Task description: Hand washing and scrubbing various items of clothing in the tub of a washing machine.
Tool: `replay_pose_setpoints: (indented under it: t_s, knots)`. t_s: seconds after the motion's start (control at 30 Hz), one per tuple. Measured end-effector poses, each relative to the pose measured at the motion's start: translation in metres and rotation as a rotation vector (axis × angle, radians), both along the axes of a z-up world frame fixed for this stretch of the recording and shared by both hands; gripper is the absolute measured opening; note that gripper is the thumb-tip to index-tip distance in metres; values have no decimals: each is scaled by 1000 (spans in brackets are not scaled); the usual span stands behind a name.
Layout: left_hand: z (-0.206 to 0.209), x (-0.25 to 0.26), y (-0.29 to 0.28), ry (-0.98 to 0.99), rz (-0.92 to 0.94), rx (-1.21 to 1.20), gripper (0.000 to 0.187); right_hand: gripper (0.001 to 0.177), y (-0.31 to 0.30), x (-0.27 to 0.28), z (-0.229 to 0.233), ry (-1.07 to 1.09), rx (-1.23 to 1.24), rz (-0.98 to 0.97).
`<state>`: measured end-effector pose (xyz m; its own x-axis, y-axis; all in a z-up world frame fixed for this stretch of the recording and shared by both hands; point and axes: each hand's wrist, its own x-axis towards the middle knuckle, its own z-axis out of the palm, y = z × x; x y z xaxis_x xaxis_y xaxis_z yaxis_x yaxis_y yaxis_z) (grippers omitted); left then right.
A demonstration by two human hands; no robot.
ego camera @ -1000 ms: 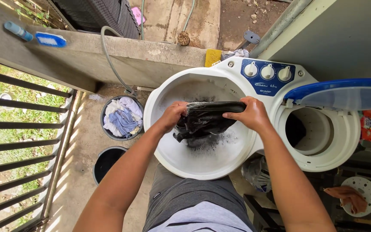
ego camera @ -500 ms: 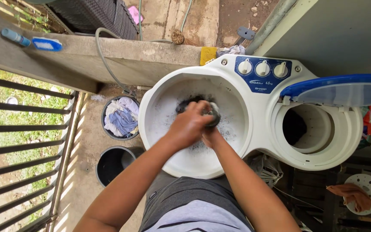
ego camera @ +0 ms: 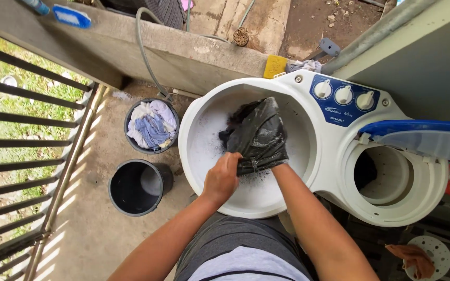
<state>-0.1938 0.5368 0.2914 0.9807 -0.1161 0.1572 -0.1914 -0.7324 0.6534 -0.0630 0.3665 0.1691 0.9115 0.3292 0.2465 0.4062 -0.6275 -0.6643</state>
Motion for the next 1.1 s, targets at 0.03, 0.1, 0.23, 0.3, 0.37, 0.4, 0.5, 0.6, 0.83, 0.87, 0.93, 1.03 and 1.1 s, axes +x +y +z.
replay_pose_setpoints:
  t_s: [0.03,0.1,0.23,0.3,0.37,0.4,0.5,0.6,0.83,0.87,0.93,1.03,1.1]
  knots:
    - [-20,4,1,4,7,-5,38,47,-5,-1,-4,4,-5,7]
    - [-62,7,3,101,194,-23,35,48,-16,-7,-12,518,611,-243]
    - [-78,36,1,243,284,-210,24,52,-30,-36,3,266,-203,112]
    - [-62,61,1,277,284,-447,18,56,-31,-51,20,76,-733,353]
    - [-45,79,1,250,256,-495,18,41,-18,-69,59,316,-714,193]
    - [-36,88,0,218,228,-540,19,28,-13,-76,79,553,-689,36]
    - [-29,111,-2,248,87,-583,23,64,-9,-74,99,186,-392,-348]
    - [3,115,5,331,-215,-752,43,72,-14,-45,65,549,-21,-255]
    - [-236,66,20,471,485,-360,50,55,-32,-42,64,894,731,-597]
    - [-246,55,13,668,491,-423,61,48,-34,-46,70,922,808,-585]
    - [-258,39,-2,876,487,-481,73,42,-34,-52,82,949,884,-584]
    - [-267,34,-14,691,281,-646,58,40,-36,-56,97,1046,959,-677]
    - [-275,39,-15,747,368,-358,35,39,-50,-57,100,926,902,-582]
